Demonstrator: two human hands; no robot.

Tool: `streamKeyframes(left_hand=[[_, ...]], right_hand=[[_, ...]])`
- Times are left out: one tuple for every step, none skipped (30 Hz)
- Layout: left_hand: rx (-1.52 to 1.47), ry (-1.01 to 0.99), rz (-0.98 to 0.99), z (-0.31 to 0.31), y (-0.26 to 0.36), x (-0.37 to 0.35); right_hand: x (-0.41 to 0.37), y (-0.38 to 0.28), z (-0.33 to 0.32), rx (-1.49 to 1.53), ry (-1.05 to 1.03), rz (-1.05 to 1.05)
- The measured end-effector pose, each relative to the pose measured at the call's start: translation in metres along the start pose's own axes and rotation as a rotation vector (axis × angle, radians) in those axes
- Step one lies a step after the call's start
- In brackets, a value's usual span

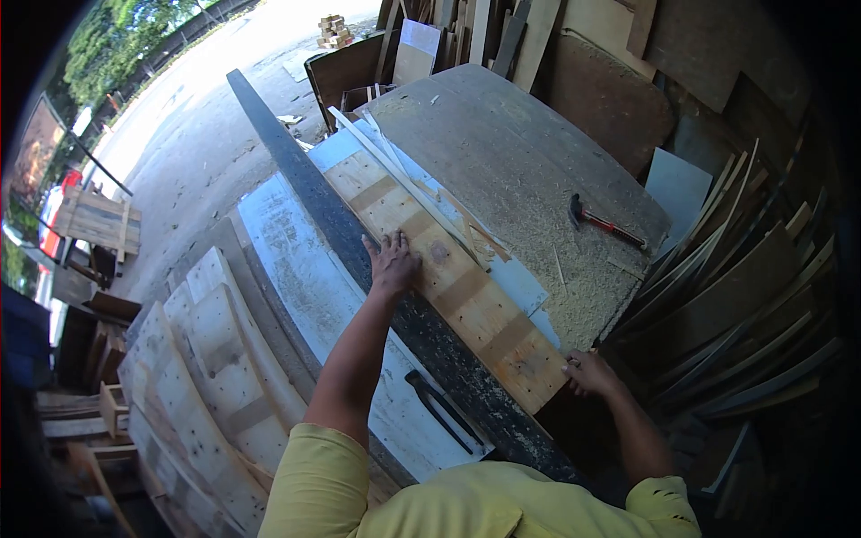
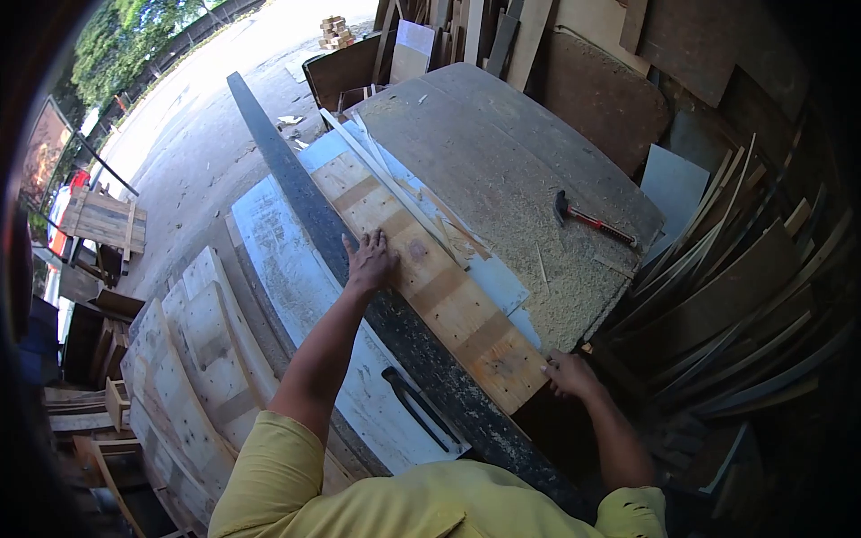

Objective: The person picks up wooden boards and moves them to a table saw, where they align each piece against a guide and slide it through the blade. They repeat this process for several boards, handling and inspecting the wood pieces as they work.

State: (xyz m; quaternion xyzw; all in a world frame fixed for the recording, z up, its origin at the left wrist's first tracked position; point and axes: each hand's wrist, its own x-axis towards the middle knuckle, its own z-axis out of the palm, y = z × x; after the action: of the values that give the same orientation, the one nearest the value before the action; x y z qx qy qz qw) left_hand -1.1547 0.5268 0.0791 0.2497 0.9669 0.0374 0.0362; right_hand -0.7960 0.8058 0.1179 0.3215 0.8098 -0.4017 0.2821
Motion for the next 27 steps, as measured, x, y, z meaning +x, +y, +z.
streamKeyframes(left_hand=[[0.021,-0.023,-0.009,0.004,0.001,0.003],[0.04,-0.044,-0.016,0.005,0.002,0.005],[0.033,-0.077,-0.027,0.002,0.002,0.005],[0.028,-0.06,-0.039,0.0,0.002,0.006],[0.009,-0.087,-0.038,0.0,0.002,0.007],[-0.008,-0.114,-0.037,-0.001,0.001,0.007],[-0.015,-0.138,-0.044,-0.004,0.002,0.007],[-0.014,-0.124,-0.052,-0.005,0.002,0.008],[-0.031,-0.149,-0.058,-0.007,0.002,0.008],[-0.046,-0.174,-0.062,-0.008,0.002,0.008],[-0.06,-0.17,-0.065,-0.007,0.002,0.008],[-0.057,-0.164,-0.07,-0.007,0.003,0.007],[-0.064,-0.165,-0.07,-0.008,0.003,0.007],[-0.073,-0.17,-0.07,-0.007,0.004,0.007],[-0.075,-0.168,-0.067,-0.014,0.006,0.004],[-0.076,-0.171,-0.073,-0.012,0.005,0.003],[-0.075,-0.162,-0.07,-0.011,0.004,0.004],[-0.075,-0.154,-0.067,-0.009,0.003,0.005],[-0.077,-0.156,-0.068,-0.007,0.003,0.005],[-0.065,-0.137,-0.065,-0.003,0.001,0.007],[-0.051,-0.122,-0.06,0.0,0.001,0.007],[-0.048,-0.131,-0.054,-0.001,0.001,0.007],[-0.044,-0.132,-0.052,-0.003,0.0,0.01],[-0.042,-0.138,-0.05,-0.002,-0.001,0.007],[-0.045,-0.161,-0.042,0.001,-0.002,0.003],[-0.035,-0.149,-0.044,0.003,-0.003,0.004],[-0.028,-0.128,-0.045,0.003,-0.002,0.009]], right_hand=[[0.011,-0.018,-0.01,-0.003,0.0,-0.014],[0.022,-0.041,-0.018,-0.208,0.239,-0.219],[0.033,-0.069,-0.027,-0.415,0.483,-0.424],[0.036,-0.11,-0.035,-0.346,0.527,-0.483],[0.039,-0.155,-0.038,-0.275,0.567,-0.542],[0.05,-0.188,-0.038,-0.321,0.595,-0.565],[0.059,-0.219,-0.037,-0.317,0.6,-0.579],[0.078,-0.239,-0.035,-0.357,0.638,-0.625],[0.096,-0.256,-0.032,-0.396,0.675,-0.667],[0.102,-0.272,-0.031,-0.395,0.682,-0.677],[0.107,-0.286,-0.028,-0.447,0.642,-0.613],[0.115,-0.297,-0.028,-0.498,0.602,-0.548],[0.13,-0.305,-0.028,-0.557,0.574,-0.54],[0.144,-0.31,-0.029,-0.557,0.571,-0.546],[0.148,-0.318,-0.03,-0.569,0.585,-0.542],[0.141,-0.331,-0.034,-0.584,0.6,-0.538],[0.135,-0.345,-0.042,-0.626,0.632,-0.572],[0.117,-0.365,-0.052,-0.668,0.663,-0.605],[0.118,-0.381,-0.064,-0.583,0.773,-0.633],[0.122,-0.395,-0.078,-0.492,0.879,-0.654],[0.121,-0.407,-0.098,-0.374,0.939,-0.683],[0.118,-0.409,-0.114,-0.253,1.001,-0.71],[0.114,-0.401,-0.118,-0.249,0.999,-0.7],[0.111,-0.389,-0.117,-0.249,1.021,-0.671],[0.108,-0.374,-0.114,-0.252,1.035,-0.634],[0.102,-0.348,-0.108,-0.298,0.877,-0.612],[0.091,-0.317,-0.1,-0.341,0.727,-0.593]])
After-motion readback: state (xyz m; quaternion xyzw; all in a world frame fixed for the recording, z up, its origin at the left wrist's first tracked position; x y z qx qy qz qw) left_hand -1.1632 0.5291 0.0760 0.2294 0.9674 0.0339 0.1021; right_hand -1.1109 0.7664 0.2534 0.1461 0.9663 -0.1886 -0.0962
